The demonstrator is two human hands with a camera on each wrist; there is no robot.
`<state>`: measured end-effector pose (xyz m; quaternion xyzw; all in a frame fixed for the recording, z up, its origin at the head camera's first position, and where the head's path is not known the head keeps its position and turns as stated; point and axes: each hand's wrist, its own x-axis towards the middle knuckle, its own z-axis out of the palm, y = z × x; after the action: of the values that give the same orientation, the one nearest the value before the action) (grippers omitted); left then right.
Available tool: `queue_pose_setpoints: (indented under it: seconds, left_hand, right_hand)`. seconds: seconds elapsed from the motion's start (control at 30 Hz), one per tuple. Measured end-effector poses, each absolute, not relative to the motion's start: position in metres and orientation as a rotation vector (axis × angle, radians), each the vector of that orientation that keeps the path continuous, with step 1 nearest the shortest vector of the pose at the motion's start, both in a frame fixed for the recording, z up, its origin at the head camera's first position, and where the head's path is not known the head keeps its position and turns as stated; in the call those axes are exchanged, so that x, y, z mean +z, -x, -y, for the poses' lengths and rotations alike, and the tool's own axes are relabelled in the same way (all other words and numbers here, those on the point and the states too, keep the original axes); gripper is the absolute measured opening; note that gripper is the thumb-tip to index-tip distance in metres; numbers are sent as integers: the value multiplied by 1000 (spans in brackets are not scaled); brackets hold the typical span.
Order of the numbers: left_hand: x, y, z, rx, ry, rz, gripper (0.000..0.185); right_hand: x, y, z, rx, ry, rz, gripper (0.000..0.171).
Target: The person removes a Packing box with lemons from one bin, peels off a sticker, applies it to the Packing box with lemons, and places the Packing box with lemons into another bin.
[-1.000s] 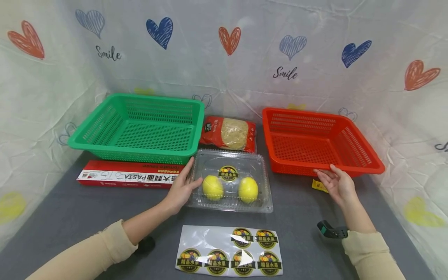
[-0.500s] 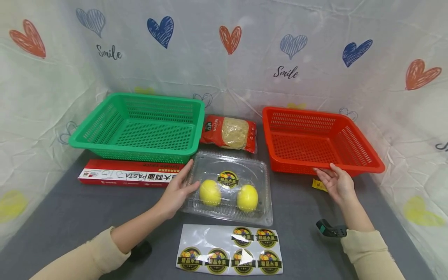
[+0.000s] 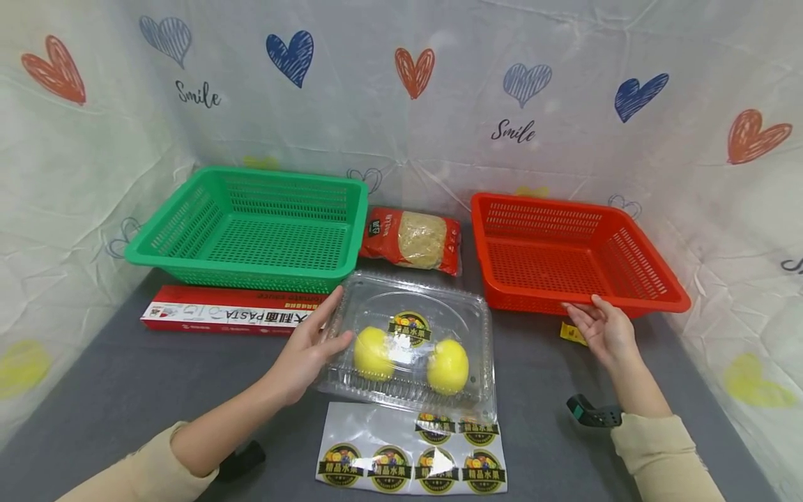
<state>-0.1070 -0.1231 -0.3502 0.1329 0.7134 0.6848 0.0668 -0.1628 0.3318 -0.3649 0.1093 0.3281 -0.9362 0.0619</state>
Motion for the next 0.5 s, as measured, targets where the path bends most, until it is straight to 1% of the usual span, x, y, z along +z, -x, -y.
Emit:
queue_pose_setpoints:
  seconds: [0.3, 0.5]
  left_hand:
    - [-318, 94, 122, 2037, -374, -2124, 67]
    - [-300, 99, 120, 2025, -386, -2168, 65]
  right_hand:
    - [-362, 163, -331, -2834, -355, -977, 9]
    - [-362, 162, -327, -2841, -359, -986, 11]
